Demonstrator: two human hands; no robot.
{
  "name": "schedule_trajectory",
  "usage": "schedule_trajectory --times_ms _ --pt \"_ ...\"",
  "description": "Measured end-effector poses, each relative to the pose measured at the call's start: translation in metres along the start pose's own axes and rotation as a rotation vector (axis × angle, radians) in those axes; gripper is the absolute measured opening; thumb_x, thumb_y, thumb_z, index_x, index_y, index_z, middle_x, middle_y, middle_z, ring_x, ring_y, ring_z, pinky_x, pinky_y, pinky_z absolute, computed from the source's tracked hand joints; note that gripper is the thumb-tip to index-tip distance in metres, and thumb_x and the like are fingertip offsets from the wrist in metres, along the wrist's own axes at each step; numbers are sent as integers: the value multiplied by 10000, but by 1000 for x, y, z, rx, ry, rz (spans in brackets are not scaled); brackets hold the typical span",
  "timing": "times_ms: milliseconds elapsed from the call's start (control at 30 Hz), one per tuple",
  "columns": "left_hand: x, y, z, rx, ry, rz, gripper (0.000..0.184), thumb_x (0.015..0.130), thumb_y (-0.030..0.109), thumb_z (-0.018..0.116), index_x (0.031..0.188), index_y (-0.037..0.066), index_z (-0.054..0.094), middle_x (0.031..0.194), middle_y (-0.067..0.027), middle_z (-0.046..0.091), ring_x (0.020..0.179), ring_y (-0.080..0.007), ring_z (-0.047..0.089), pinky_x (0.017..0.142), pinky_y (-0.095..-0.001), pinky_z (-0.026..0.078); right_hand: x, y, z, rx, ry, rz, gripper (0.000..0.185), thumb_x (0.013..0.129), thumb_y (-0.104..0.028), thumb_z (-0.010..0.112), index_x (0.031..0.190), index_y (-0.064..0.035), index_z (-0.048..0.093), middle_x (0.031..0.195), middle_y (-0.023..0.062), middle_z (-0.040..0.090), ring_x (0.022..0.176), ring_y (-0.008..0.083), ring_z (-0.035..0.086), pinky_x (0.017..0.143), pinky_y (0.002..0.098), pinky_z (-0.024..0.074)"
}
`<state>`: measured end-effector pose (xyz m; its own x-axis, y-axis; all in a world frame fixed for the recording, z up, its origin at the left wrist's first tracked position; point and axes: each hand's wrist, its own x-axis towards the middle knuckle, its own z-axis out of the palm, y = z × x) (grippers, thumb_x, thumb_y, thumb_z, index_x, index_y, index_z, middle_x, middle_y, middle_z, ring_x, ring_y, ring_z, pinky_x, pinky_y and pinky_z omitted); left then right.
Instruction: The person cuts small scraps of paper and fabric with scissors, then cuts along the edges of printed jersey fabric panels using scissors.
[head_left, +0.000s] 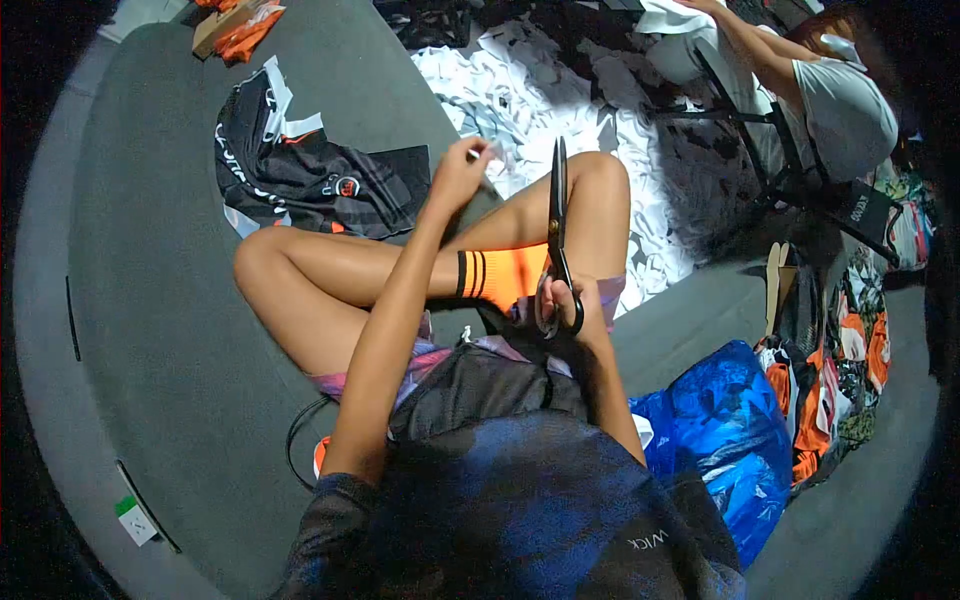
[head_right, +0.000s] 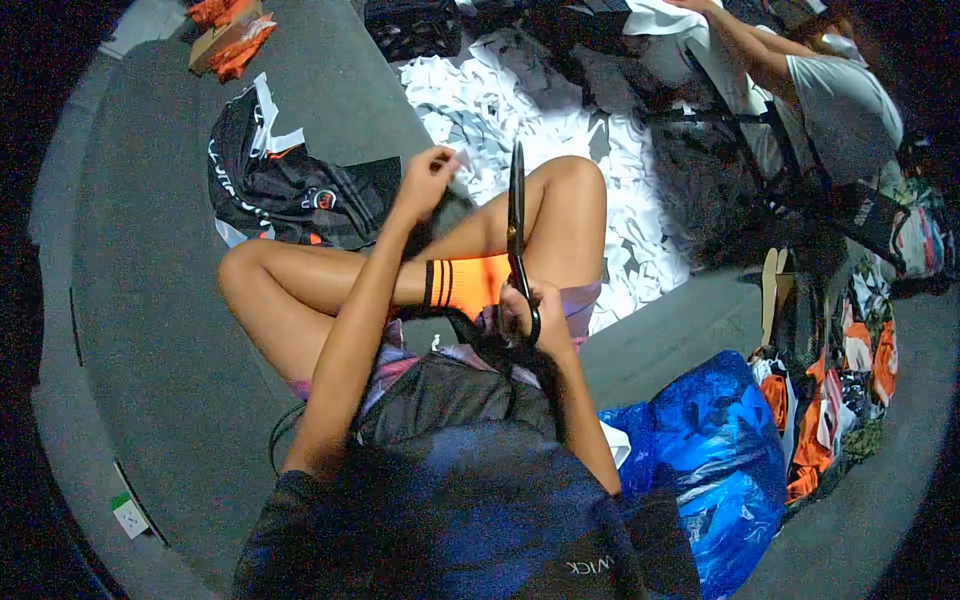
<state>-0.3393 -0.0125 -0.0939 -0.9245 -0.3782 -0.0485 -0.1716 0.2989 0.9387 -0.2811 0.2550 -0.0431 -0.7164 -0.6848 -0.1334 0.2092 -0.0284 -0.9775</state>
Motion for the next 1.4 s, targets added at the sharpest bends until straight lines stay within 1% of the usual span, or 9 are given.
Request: schedule_trajectory --times_ms 100,400,467,500,633,900,1033,1267,1400 --pt "10 -2 -14 66 235 275 363 815 63 584 1173 22 547 1055 -188 593 979 -343 569 851 -407 443 -1 13 -6 -13 9 46 483 941 -426 462 650 -41 485 509 49 490 467 136 498 449 247 373" --pt "-34 -7 14 963 252 215 520 847 113 581 1339 69 416 1290 -214 480 1180 -356 453 990 -375 364 21 27 -13 62 -34 63 501 946 -383 455 591 -35 512 512 45 519 442 121 496 427 249 372" --pt "-27 3 18 501 -292 75 545 843 124 580 1358 87 404 1322 -212 456 1215 -367 426 1017 -396 345 20 28 -15 35 -13 71 513 945 -395 452 577 -43 513 510 43 521 441 118 495 427 245 369" --pt "-20 0 17 501 -290 76 545 843 124 580 1358 87 404 1322 -212 456 1215 -367 426 1017 -396 345 20 28 -15 23 3 73 519 944 -400 450 570 -46 513 509 43 521 440 117 495 427 244 368" --pt "1 -4 19 67 -7 312 518 846 137 581 1337 87 423 1326 -212 449 1230 -375 406 1020 -417 341 16 29 -15 37 95 74 508 942 -421 447 598 -54 513 517 43 523 453 112 502 426 243 365" --pt "-41 -5 -55 641 90 381 436 824 129 602 1245 88 499 1234 -194 509 1167 -366 463 980 -421 376 27 28 -12 186 157 144 482 938 -472 427 697 -59 492 526 33 490 452 117 482 424 240 370" --pt "-55 -25 -75 891 369 307 327 800 132 622 1120 83 573 1144 -158 546 1079 -361 508 897 -425 417 30 34 -15 258 109 154 486 931 -493 433 707 -65 483 521 25 466 436 122 460 420 241 376" --pt "-46 -22 -67 709 -21 220 125 782 146 625 828 31 605 911 -129 596 865 -335 552 739 -416 444 33 49 -30 427 -33 147 510 909 -555 431 679 -100 432 514 13 429 431 133 455 418 254 392" --pt "-65 -30 -53 483 -322 240 117 789 129 600 822 18 616 833 -160 614 802 -322 582 699 -391 457 31 36 -23 582 -18 167 525 898 -586 423 666 -115 403 511 12 420 427 137 452 414 259 400"
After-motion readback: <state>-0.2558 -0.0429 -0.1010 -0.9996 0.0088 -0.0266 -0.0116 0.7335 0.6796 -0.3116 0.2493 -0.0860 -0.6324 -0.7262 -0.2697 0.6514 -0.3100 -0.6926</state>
